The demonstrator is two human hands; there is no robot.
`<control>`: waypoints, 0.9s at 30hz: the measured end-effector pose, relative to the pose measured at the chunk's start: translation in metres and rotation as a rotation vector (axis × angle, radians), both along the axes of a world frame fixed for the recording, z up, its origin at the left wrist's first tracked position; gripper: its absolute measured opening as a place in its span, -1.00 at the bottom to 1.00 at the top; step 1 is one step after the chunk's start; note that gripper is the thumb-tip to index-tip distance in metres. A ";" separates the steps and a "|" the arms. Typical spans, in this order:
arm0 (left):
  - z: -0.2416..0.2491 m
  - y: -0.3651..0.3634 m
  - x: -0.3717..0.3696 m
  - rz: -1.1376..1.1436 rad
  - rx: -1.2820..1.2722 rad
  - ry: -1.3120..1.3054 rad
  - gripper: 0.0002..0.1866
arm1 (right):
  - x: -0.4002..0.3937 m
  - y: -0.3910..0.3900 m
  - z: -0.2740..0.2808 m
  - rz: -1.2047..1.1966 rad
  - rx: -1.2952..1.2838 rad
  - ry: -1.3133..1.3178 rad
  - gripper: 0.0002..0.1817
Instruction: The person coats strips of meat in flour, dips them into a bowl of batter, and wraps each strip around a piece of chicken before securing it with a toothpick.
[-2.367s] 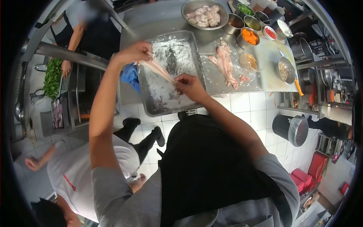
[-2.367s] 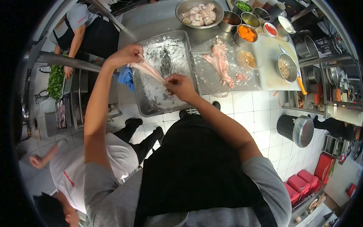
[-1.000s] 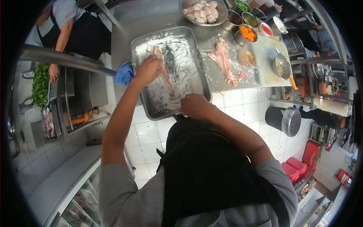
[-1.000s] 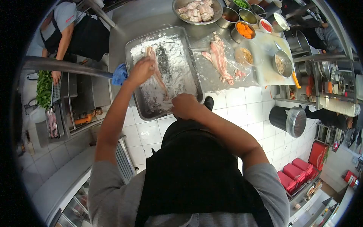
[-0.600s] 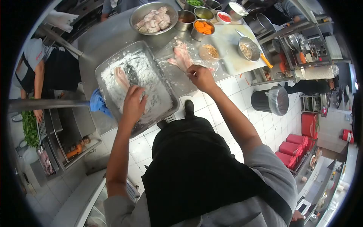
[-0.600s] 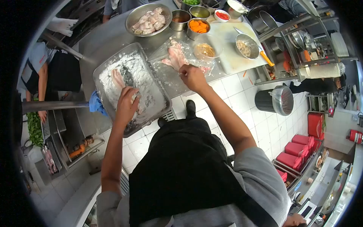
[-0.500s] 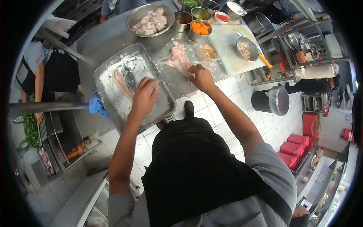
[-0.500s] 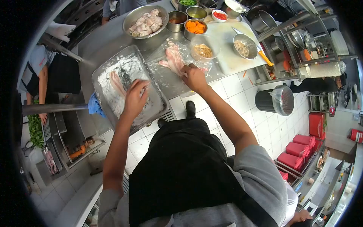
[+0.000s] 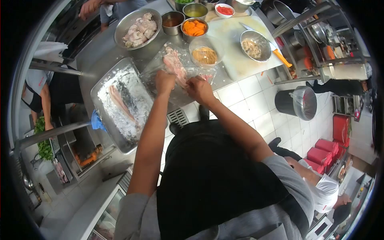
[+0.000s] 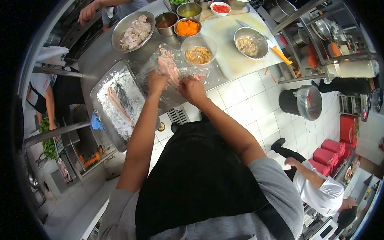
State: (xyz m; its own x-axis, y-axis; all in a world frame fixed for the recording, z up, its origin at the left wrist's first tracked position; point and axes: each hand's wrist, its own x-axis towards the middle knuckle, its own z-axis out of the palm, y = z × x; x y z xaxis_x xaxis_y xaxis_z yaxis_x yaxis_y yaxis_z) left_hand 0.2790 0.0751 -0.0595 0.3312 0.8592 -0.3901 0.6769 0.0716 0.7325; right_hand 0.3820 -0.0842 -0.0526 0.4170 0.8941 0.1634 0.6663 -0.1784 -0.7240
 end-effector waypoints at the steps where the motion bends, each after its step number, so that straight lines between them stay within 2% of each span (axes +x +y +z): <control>1: -0.015 -0.001 0.000 0.051 0.166 0.022 -0.70 | 0.002 -0.001 0.000 0.009 0.004 0.011 -0.77; 4: -0.030 -0.011 0.003 0.111 0.310 -0.057 -0.75 | 0.007 -0.007 0.003 0.041 -0.032 0.060 -0.76; 8: -0.014 -0.022 0.011 0.170 0.323 0.011 -0.73 | 0.013 -0.009 0.001 0.097 -0.003 0.073 -0.75; 10: -0.002 -0.025 0.013 0.234 0.109 -0.005 -0.73 | 0.015 -0.010 -0.001 0.123 -0.012 0.068 -0.74; 14: -0.034 -0.014 0.009 0.302 0.182 0.015 -0.78 | 0.022 -0.008 -0.006 0.172 0.024 0.085 -0.74; 16: -0.042 -0.008 0.001 0.293 0.196 -0.258 -0.87 | 0.027 -0.009 -0.006 0.184 0.009 0.106 -0.73; 17: -0.031 -0.010 0.001 0.295 0.196 -0.253 -0.87 | 0.031 -0.008 -0.008 0.211 -0.003 0.101 -0.72; 19: 0.011 -0.014 0.000 0.349 -0.128 -0.299 -0.84 | 0.035 -0.009 -0.009 0.242 -0.012 0.102 -0.71; 22: 0.026 -0.017 0.002 0.361 -0.218 -0.379 -0.84 | 0.038 -0.005 0.006 0.209 0.040 0.141 -0.69; 27: 0.024 -0.012 0.006 0.350 -0.200 -0.375 -0.83 | 0.028 0.027 0.021 0.237 0.263 -0.018 -0.70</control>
State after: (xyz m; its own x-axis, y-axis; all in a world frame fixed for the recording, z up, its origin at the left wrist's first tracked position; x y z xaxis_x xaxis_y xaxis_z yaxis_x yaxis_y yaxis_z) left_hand 0.2848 0.0632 -0.0358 0.1872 0.8640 -0.4675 0.2829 0.4083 0.8679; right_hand 0.4102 -0.0577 -0.0313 0.1984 0.8919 0.4064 0.6797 0.1735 -0.7127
